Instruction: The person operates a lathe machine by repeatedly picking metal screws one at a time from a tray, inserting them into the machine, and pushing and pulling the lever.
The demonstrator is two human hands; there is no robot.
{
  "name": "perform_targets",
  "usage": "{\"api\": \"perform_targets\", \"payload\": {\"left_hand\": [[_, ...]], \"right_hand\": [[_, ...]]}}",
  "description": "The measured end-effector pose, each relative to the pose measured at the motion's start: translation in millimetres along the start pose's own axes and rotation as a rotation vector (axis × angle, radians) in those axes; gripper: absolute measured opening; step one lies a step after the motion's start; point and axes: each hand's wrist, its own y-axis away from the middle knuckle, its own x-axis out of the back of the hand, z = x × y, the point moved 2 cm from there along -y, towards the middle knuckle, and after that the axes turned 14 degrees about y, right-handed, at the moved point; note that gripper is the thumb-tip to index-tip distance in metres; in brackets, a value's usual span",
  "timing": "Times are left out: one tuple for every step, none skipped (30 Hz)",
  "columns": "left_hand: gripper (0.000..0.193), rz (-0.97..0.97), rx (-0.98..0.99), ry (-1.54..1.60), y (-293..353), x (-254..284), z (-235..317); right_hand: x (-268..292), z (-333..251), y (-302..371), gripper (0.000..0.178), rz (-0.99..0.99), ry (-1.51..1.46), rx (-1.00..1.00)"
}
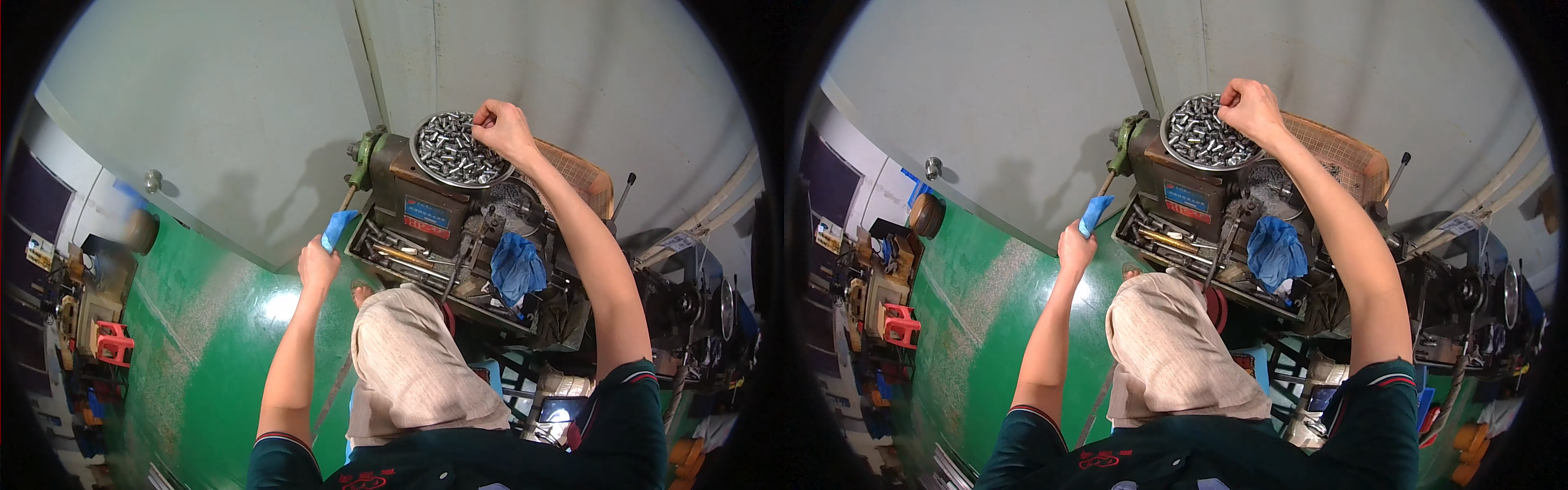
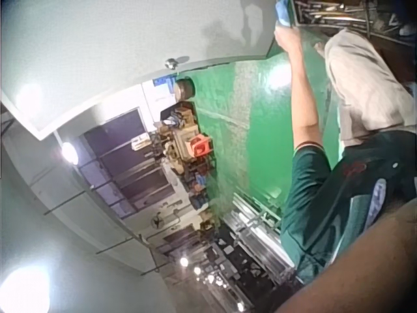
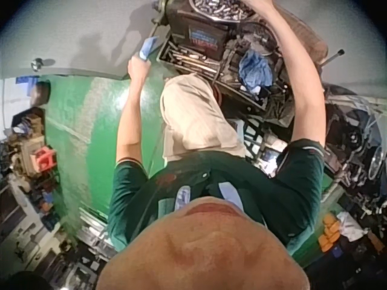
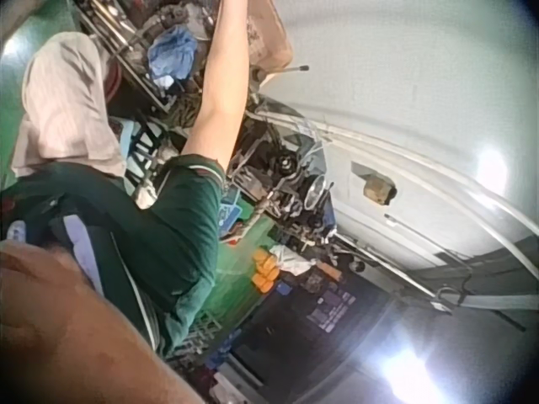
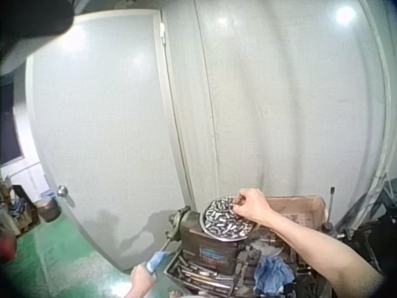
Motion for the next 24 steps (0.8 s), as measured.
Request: {"api": "perform_targets", "payload": {"left_hand": [[0.022, -0.003, 0.001, -0.003, -0.4, 0.1, -0.1], [0.023, -0.002, 0.003, -0.003, -0.4, -0.1, -0.2], [0.023, -0.002, 0.003, -0.003, -0.4, -0.4, -0.6], [0.023, 0.002, 0.006, -0.014, -0.7, -0.4, -1.0], [0.023, 0.005, 0.000, -0.006, -0.9, -0.4, -1.5], [0.023, 0.008, -0.003, -0.009, -1.0, -0.6, -1.9], [0.023, 0.006, 0.000, -0.022, -0.9, -1.1, -2.3], [0.023, 0.008, -0.006, -0.007, -0.8, -1.3, -2.5], [0.023, 0.006, -0.005, -0.002, -0.8, -1.4, -2.8], [0.023, 0.009, -0.003, -0.006, -1.0, -1.5, -2.9], [0.023, 0.006, -0.004, 0.009, -1.2, -1.6, -2.7], [0.023, 0.007, -0.003, 0.014, -1.2, -1.4, -2.6], [0.022, 0.008, 0.004, 0.010, -1.0, -1.5, -2.5], [0.022, 0.010, 0.000, 0.019, -0.5, -1.7, -2.2], [0.022, 0.013, 0.000, 0.018, -0.3, -1.6, -2.0], [0.022, 0.020, 0.000, 0.008, -0.3, -1.1, -2.0], [0.022, 0.015, -0.002, 0.022, -0.3, -1.1, -2.0], [0.022, 0.015, -0.002, 0.028, -0.2, -1.1, -2.0], [0.022, 0.017, -0.002, 0.031, -0.2, -0.8, -2.4], [0.022, 0.012, -0.008, 0.028, -0.6, -0.7, -2.5], [0.022, 0.011, -0.014, 0.023, -1.0, -0.9, -2.5], [0.022, 0.004, -0.010, 0.009, -1.4, -0.8, -2.9], [0.022, 0.008, -0.020, 0.020, -1.5, -0.6, -3.0], [0.022, 0.008, -0.019, 0.023, -1.4, -0.8, -3.1]], "right_hand": [[0.6, 0.7, 0.2, 0.017, -0.001, -0.022, -0.016], [1.7, 2.0, 0.4, 0.019, -0.007, -0.043, -0.038], [4.8, 4.3, 0.5, 0.021, 0.000, -0.080, -0.031], [9.6, 7.9, 0.5, 0.023, 0.003, -0.117, -0.030], [13.8, 11.5, 0.9, 0.025, 0.004, -0.155, -0.028], [17.9, 17.0, 0.6, 0.029, -0.022, -0.288, -0.071], [23.4, 23.7, 0.4, 0.029, -0.015, -0.345, -0.085], [30.3, 32.7, 0.1, 0.029, -0.011, -0.385, -0.120], [35.5, 42.0, 0.8, 0.028, -0.005, -0.425, -0.131], [38.1, 51.8, 3.9, 0.025, 0.054, -0.444, -0.144], [37.5, 63.7, 6.3, 0.022, 0.060, -0.463, -0.241], [33.7, 75.1, 9.7, 0.020, 0.068, -0.495, -0.294], [27.5, 86.7, 13.1, 0.017, 0.075, -0.526, -0.347], [17.8, 97.4, 18.0, 0.016, 0.053, -0.450, -0.369], [5.1, 107.0, 25.3, 0.014, 0.032, -0.375, -0.391], [-8.0, 115.9, 33.4, 0.013, 0.011, -0.297, -0.421], [-20.4, 123.1, 42.2, 0.018, -0.042, -0.228, -0.415], [-31.6, 127.5, 50.2, 0.020, -0.071, -0.199, -0.351], [-41.8, 131.5, 59.0, 0.022, -0.114, -0.132, -0.349], [-53.1, 132.8, 63.9, 0.022, -0.159, -0.136, -0.349], [-61.6, 134.4, 68.8, 0.023, -0.216, -0.113, -0.384], [-66.3, 134.6, 72.8, 0.023, -0.249, -0.017, -0.331], [-71.2, 134.2, 75.9, 0.024, -0.268, -0.030, -0.353], [-77.2, 131.5, 77.9, 0.024, -0.278, -0.043, -0.347]]}}
